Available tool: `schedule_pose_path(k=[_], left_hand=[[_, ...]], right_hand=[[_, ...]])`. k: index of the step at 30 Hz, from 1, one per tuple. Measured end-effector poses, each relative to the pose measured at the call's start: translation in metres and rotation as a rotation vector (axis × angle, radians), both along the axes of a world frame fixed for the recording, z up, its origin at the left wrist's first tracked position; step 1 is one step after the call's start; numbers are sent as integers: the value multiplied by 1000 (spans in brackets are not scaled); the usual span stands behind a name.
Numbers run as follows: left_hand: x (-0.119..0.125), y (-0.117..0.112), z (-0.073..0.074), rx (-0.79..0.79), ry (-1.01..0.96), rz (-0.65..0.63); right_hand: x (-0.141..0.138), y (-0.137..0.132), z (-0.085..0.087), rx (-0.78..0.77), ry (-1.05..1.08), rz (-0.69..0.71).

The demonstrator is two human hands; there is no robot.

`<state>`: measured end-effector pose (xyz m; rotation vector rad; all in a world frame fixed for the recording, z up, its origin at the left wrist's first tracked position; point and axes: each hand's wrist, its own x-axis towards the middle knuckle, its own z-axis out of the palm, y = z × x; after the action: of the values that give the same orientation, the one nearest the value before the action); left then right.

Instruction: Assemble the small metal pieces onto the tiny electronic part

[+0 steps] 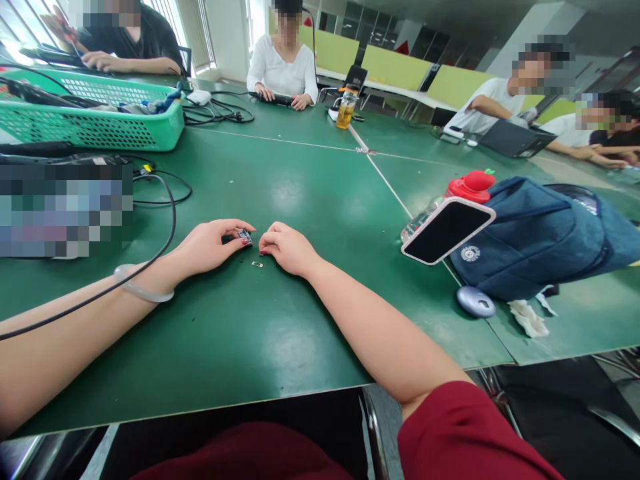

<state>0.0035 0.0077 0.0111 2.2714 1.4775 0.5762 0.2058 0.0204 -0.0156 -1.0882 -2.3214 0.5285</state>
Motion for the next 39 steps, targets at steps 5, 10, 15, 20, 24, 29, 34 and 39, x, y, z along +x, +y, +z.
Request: schedule_pose_path(k=[5,10,15,20,24,29,34,39], left_hand=[[-1,0,-1,-7,-12,-3],[-2,1,-1,-4,-13,-4],[-1,-1,1,2,-8,-7],[-1,-1,1,-3,-3,0],[-1,-1,1,-6,-8,-1],[-1,-1,1,-4,-8,3],[-1,-1,1,-4,-5,-3],[0,-1,2,-7,4,-3]], right_hand=[[1,0,1,-3,-14,7],[3,0,2,-1,-26,38],[1,-5,5,13,-56,18],[-3,-15,10,3,-85,-78],[-4,-17,10,-26,-56,-116],[-3,-16,7,-10,-19,-99],[-1,-16,8,-23,-29,-82],[-2,-16,9,-14,-107,-83]])
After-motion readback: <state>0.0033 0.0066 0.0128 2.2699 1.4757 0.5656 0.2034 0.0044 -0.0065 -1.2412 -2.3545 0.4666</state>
